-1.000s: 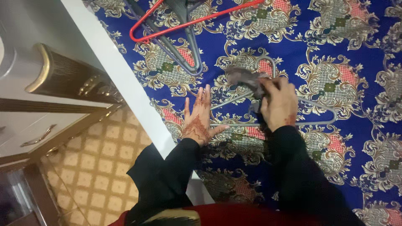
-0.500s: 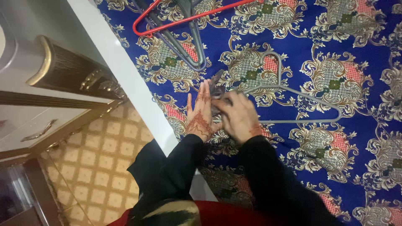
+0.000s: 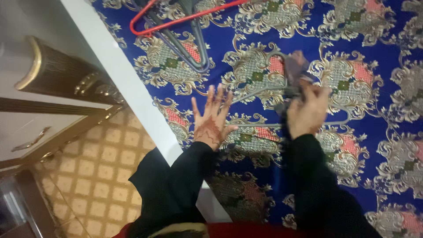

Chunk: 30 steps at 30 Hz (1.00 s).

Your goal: The person wipes a series of plastic and wire clothes hangers one at a time using a grey cloth while they are placed on a blue patterned bed surface.

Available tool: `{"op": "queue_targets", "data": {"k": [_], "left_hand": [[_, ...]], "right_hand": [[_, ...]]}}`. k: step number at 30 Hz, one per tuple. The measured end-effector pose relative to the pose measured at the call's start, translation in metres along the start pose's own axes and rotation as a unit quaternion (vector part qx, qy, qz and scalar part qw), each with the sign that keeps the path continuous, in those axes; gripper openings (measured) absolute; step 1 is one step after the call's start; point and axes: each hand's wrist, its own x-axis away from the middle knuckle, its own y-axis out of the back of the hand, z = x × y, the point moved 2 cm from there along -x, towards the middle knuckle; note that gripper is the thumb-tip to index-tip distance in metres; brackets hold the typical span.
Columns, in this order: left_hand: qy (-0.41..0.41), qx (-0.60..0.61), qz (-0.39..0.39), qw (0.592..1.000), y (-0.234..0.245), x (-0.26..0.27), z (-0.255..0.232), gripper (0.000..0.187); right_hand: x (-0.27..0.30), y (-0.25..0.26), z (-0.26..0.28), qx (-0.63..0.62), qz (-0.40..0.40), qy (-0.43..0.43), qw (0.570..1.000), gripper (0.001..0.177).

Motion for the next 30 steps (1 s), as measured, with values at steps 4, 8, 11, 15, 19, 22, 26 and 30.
{"op": "queue_targets", "data": {"k": [4,8,11,15,19,22,26,30], "left_hand": [[-0.055,-0.052,-0.001,0.997,-0.025,-0.008,-0.022,0.097],[-0.064,0.022,-0.019,0.998,-0.029,-0.011,-0.017,0.095],[-0.057,0.012,0.006,0.998,-0.027,-0.011,-0.018,0.097],[-0.056,0.022,0.000,0.998,-0.025,-0.008,-0.018,0.097],[-0.055,0.023,0.005,0.998,-0.026,-0.010,-0.017,0.096],[-0.057,0.015,-0.003,0.998,-0.028,-0.009,-0.017,0.095],[-0.065,0.007,-0.016,0.998,-0.030,-0.011,-0.017,0.096],[-0.065,0.008,-0.006,0.998,-0.030,-0.011,-0.017,0.097]], "right_hand": [[0.003,-0.007,0.046,-0.131,0.150,-0.166,0.966,0.035],[-0.009,0.023,0.047,0.056,0.102,0.132,0.984,0.057],[-0.012,0.034,0.019,0.116,0.099,0.150,0.977,0.052],[0.004,0.042,-0.040,0.149,0.093,0.108,0.979,0.037],[0.025,0.063,-0.098,0.167,0.046,0.075,0.982,0.032],[0.034,0.056,-0.122,0.175,0.024,0.030,0.984,0.030],[0.029,0.022,-0.101,0.092,-0.057,-0.011,0.994,0.022],[0.022,-0.015,-0.012,-0.001,-0.030,-0.013,0.999,0.028]]}}
